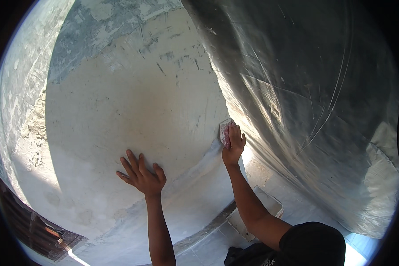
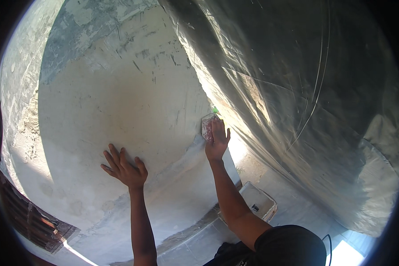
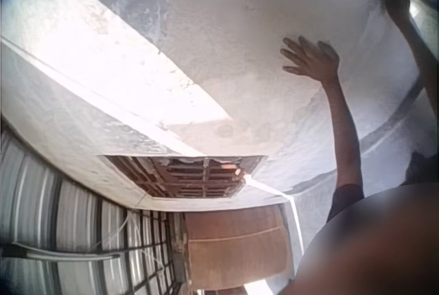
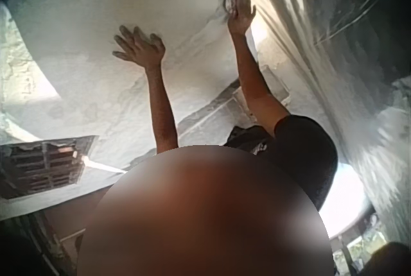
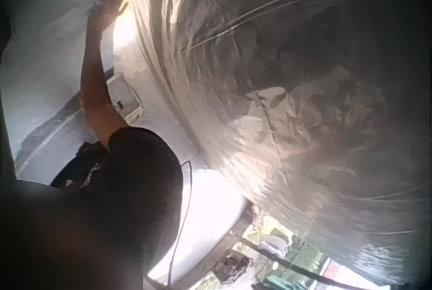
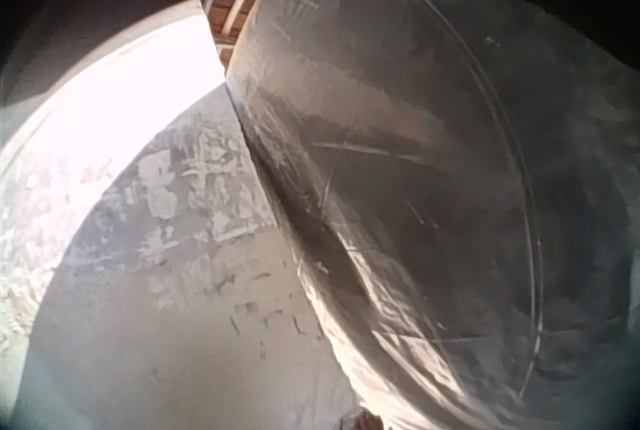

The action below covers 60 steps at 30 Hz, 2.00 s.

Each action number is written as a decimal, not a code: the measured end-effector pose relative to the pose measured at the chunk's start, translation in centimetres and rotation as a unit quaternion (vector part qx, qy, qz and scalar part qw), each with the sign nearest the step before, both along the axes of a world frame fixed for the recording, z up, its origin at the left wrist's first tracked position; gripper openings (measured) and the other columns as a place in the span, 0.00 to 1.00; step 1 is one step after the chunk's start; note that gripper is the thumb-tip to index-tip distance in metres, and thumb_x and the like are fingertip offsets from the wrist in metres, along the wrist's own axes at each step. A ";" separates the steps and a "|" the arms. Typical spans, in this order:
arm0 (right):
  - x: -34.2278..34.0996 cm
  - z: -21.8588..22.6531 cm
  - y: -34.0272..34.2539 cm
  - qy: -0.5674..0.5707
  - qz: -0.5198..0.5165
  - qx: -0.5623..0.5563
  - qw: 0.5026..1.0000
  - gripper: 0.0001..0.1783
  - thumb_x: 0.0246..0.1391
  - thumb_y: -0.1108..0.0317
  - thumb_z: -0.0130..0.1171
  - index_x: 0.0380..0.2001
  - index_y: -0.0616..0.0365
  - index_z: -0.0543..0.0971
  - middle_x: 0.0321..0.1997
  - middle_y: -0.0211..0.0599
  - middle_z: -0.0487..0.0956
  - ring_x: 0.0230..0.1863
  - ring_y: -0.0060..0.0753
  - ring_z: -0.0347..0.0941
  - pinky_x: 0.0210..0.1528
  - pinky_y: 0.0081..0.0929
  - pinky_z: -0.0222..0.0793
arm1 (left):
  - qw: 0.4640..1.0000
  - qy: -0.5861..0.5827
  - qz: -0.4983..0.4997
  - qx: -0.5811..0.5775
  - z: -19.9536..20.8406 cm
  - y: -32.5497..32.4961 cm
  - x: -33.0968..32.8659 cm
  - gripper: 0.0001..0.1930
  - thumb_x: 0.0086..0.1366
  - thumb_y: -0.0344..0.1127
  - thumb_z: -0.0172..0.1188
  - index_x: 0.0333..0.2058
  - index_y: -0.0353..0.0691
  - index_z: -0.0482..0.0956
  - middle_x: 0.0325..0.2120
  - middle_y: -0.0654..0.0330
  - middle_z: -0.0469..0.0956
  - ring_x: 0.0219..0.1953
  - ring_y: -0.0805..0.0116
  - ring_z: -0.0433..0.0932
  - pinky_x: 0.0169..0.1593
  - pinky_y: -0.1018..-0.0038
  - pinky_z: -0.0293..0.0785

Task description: The person sands a patched area on an exterior wall with sandpaper.

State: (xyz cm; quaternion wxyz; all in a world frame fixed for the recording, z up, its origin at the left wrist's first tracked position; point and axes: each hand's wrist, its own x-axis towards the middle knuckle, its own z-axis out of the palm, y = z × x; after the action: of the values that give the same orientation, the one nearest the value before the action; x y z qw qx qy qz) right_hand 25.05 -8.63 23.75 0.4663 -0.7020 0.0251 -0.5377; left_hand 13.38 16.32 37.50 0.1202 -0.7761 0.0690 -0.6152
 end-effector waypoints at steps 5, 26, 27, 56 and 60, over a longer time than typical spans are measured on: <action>0.2 0.5 -0.6 -0.032 0.021 0.021 0.999 0.43 0.41 0.87 0.48 0.67 0.55 0.70 0.70 0.41 0.71 0.75 0.46 0.60 0.76 0.48 0.40 | 1.000 -0.009 0.002 0.007 0.1 0.4 -0.1 0.24 0.67 0.43 0.48 0.58 0.37 0.67 0.70 0.42 0.59 0.75 0.41 0.48 0.72 0.38 0.26; -4.2 5.1 -3.0 0.067 -0.002 0.051 0.996 0.29 0.58 0.78 0.51 0.64 0.58 0.70 0.48 0.49 0.75 0.53 0.47 0.67 0.54 0.45 0.60 | 1.000 -0.009 -0.014 -0.002 0.1 0.0 0.0 0.23 0.67 0.42 0.48 0.57 0.36 0.68 0.70 0.43 0.60 0.75 0.42 0.48 0.72 0.39 0.25; -3.9 4.9 -2.9 0.027 -0.021 0.050 0.998 0.26 0.59 0.78 0.51 0.62 0.59 0.73 0.46 0.46 0.76 0.49 0.45 0.68 0.52 0.42 0.62 | 1.000 -0.010 -0.016 0.000 0.0 0.0 0.0 0.23 0.68 0.42 0.48 0.57 0.36 0.68 0.70 0.43 0.60 0.75 0.42 0.48 0.72 0.40 0.25; -3.9 6.9 3.5 0.028 -0.042 0.051 0.997 0.33 0.51 0.88 0.52 0.63 0.67 0.69 0.51 0.55 0.79 0.53 0.59 0.72 0.50 0.49 0.70 | 0.995 0.013 -0.097 -0.009 0.2 0.0 -0.2 0.25 0.58 0.34 0.53 0.55 0.35 0.70 0.71 0.44 0.58 0.76 0.41 0.46 0.72 0.39 0.23; -9.0 2.8 8.8 -0.025 0.021 -0.008 0.999 0.35 0.47 0.91 0.51 0.62 0.67 0.71 0.55 0.54 0.79 0.50 0.58 0.76 0.54 0.48 0.71 | 0.996 0.016 -0.083 -0.005 0.0 1.5 -0.4 0.25 0.58 0.34 0.53 0.55 0.35 0.69 0.71 0.43 0.58 0.76 0.41 0.46 0.72 0.39 0.23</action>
State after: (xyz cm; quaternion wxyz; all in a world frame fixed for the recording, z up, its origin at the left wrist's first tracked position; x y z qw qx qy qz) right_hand 16.10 0.15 26.58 0.4724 -0.6922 -0.0058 -0.5455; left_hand 12.99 17.85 37.49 0.0636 -0.7780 0.1319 -0.6110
